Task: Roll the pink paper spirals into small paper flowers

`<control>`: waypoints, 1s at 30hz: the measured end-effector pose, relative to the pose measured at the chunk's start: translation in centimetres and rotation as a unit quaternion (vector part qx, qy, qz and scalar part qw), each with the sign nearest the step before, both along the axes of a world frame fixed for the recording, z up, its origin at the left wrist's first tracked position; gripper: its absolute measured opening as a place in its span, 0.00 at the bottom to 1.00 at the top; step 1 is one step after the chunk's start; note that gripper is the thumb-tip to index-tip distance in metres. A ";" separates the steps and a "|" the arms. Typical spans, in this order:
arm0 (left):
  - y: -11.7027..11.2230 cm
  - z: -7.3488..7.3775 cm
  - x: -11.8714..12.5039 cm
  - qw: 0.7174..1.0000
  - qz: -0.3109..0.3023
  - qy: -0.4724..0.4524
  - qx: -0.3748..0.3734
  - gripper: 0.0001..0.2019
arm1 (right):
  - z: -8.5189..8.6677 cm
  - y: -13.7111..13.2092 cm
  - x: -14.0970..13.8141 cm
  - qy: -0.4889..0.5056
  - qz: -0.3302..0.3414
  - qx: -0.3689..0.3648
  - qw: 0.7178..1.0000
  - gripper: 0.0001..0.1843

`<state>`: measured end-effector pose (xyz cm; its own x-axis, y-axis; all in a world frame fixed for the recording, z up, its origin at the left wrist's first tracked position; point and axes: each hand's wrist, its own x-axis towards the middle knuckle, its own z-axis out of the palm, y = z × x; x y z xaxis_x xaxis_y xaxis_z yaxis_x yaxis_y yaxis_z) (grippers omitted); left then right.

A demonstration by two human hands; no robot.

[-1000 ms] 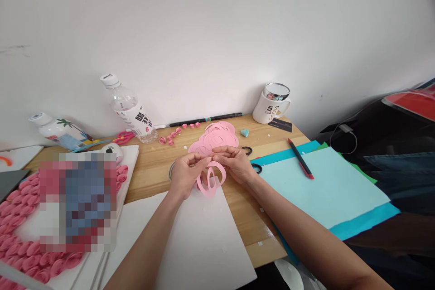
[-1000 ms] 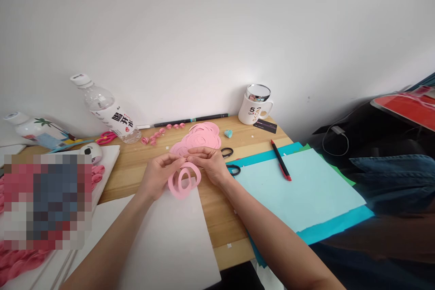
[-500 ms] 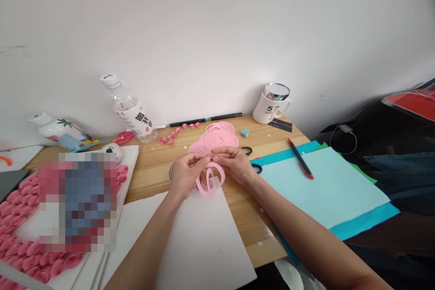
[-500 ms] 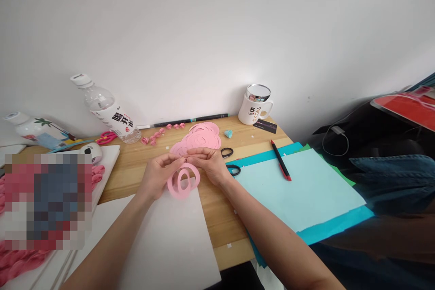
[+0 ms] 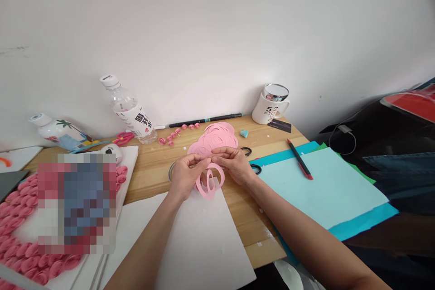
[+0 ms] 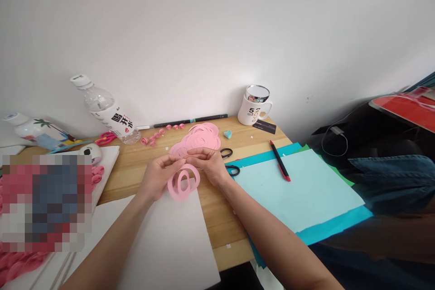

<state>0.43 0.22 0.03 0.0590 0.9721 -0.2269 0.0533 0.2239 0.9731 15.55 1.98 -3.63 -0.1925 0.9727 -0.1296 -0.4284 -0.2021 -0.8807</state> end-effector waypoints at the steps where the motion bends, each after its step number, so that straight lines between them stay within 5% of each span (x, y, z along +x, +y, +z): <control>1: 0.0 0.0 0.0 1.000 0.000 0.000 0.000 0.12 | 0.0 0.0 0.0 -0.001 0.000 0.002 1.000 0.15; 30: 0.0 -0.1 -0.1 0.999 0.017 -0.018 -0.026 0.15 | -0.1 0.0 0.2 -0.008 0.034 0.016 0.999 0.15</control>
<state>0.28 0.26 -0.08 0.0355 0.9606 -0.2757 0.0098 0.2755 0.9612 15.78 1.97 -3.71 -0.2557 0.9613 -0.1025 -0.4012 -0.2019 -0.8935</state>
